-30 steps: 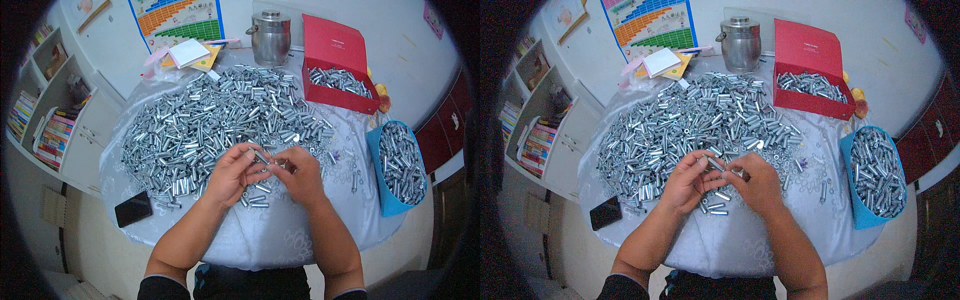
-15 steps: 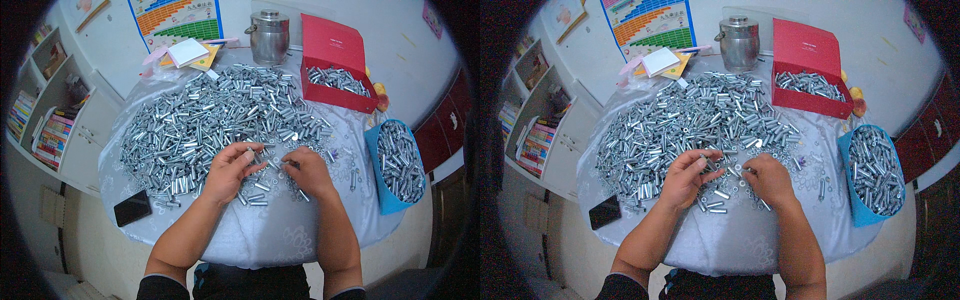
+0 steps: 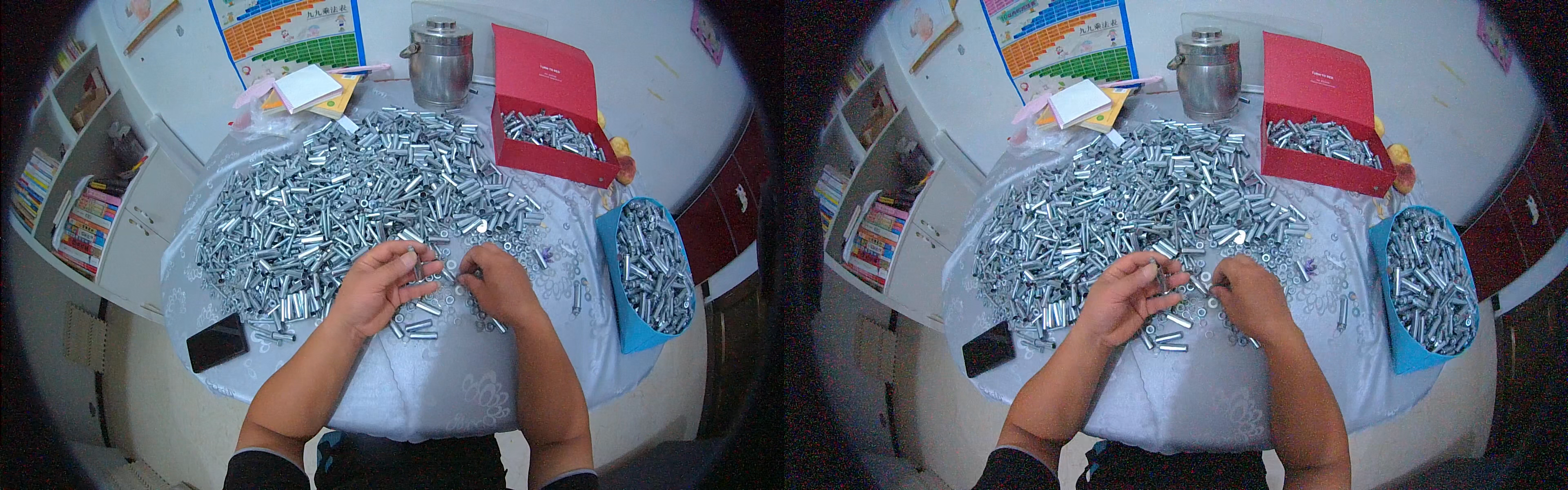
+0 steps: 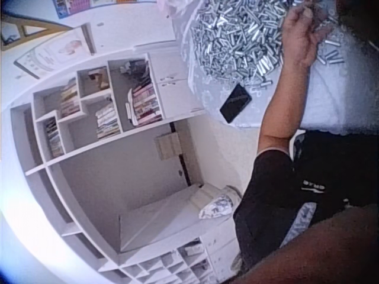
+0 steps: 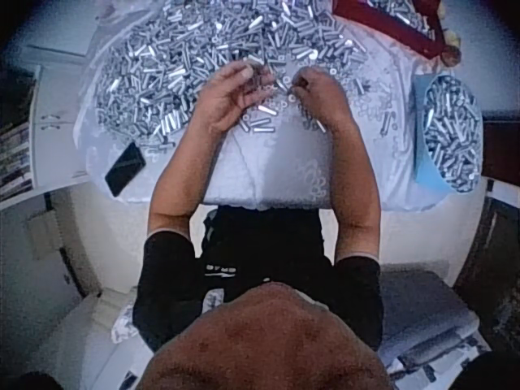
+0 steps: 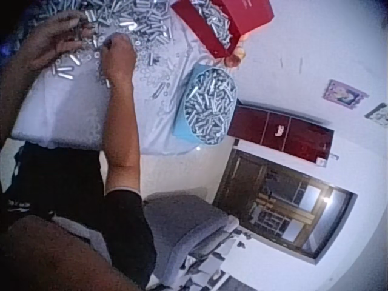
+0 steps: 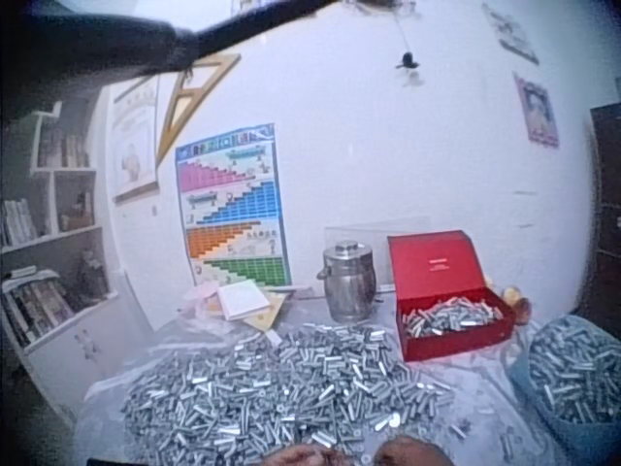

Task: The person sits at a table covered with a white cloth, sorting and assembling small metal hardware components. They repeatedly pick up cylindrical metal pieces and washers, fit them together by hand, and place the assembled units into a blue container. The workspace includes a large pile of loose parts, a red box, and a metal pot.

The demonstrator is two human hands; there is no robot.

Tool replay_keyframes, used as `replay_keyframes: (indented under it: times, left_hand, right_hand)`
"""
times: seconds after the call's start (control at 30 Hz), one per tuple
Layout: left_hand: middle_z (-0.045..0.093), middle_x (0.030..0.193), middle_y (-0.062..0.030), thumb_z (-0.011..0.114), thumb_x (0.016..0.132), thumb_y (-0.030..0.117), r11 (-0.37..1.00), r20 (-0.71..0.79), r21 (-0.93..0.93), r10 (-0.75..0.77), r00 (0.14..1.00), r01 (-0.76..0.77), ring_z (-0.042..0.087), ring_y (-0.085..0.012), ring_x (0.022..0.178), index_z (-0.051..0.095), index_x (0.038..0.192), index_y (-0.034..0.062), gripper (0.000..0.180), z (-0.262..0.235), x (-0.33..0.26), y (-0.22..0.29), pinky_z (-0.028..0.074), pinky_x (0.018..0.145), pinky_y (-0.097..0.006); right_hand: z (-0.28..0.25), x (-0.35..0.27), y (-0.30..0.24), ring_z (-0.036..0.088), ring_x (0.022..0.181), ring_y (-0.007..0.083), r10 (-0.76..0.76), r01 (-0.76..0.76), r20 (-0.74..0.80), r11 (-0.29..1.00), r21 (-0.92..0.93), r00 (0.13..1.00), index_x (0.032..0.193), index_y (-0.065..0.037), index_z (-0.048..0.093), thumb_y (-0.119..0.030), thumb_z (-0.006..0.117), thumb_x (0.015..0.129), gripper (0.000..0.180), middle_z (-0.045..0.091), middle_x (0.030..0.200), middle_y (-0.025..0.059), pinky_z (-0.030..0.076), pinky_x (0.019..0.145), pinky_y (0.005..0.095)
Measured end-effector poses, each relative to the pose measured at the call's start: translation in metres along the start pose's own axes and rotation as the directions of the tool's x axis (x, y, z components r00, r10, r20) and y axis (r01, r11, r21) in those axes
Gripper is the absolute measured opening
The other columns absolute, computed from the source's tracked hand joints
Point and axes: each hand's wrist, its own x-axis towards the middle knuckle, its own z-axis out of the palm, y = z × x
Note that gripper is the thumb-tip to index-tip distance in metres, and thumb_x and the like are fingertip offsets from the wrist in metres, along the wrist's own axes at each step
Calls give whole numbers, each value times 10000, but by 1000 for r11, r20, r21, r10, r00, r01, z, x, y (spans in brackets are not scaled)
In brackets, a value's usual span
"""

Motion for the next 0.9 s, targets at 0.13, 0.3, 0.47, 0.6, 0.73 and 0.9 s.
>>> replay_keyframes:
  times: [0.13, 0.3, 0.47, 0.6, 0.73, 0.9]
  left_hand:
    - [631, 1093, -161, 563, 927, 94, 988, -81, 149, 54, 995, -41, 629, -294, 1044, 573, 1142, -30, 248, 2, 1, -6, 562, 866, -379]
    - [653, 1052, -173, 557, 928, 52, 956, -137, 293, 68, 988, -25, 653, -241, 980, 585, 1156, -63, 257, 11, 0, -11, 566, 849, -324]
    - [665, 1024, -164, 575, 914, 42, 922, -99, 384, 99, 990, -54, 661, -229, 946, 602, 1149, -67, 260, 8, 2, -24, 564, 836, -311]
    - [665, 1028, -142, 590, 910, 48, 888, -72, 456, 102, 992, -58, 655, -186, 918, 602, 1155, -67, 271, 6, 2, -29, 558, 818, -287]
    - [664, 1031, -112, 597, 908, 51, 856, -34, 513, 87, 996, -57, 645, -140, 889, 601, 1155, -57, 269, 5, 2, -28, 543, 790, -254]
    - [663, 1008, -104, 597, 904, 43, 869, -16, 490, 91, 996, -72, 641, -126, 865, 590, 1157, -54, 271, 6, 2, -29, 539, 772, -247]
  right_hand:
    - [-1, 0, -3, 638, 791, 298, -6, 10, -42, 997, 80, 999, 911, -51, 650, -93, 693, 766, 157, 646, 874, 131, 492, 692, 383]
    - [-2, 2, -4, 603, 632, 162, 134, -84, -51, 831, 551, 990, 933, -18, 656, -55, 663, 812, 127, 659, 803, 81, 475, 569, 290]
    - [1, 1, -15, 550, 590, 89, 157, -127, 49, 541, 831, 986, 937, 9, 647, -63, 644, 854, 111, 634, 758, 40, 453, 537, 230]
    - [4, -1, -21, 551, 582, 95, 167, -158, 85, 496, 854, 982, 944, 4, 643, -65, 640, 859, 109, 632, 752, 42, 451, 527, 229]
    - [4, -1, -24, 547, 572, 96, 161, -175, 107, 497, 850, 981, 936, 0, 642, -57, 630, 862, 95, 630, 748, 43, 447, 512, 230]
    - [4, -2, -23, 546, 574, 94, 167, -210, 145, 501, 840, 975, 935, 2, 639, -60, 628, 858, 99, 634, 756, 45, 443, 509, 230]
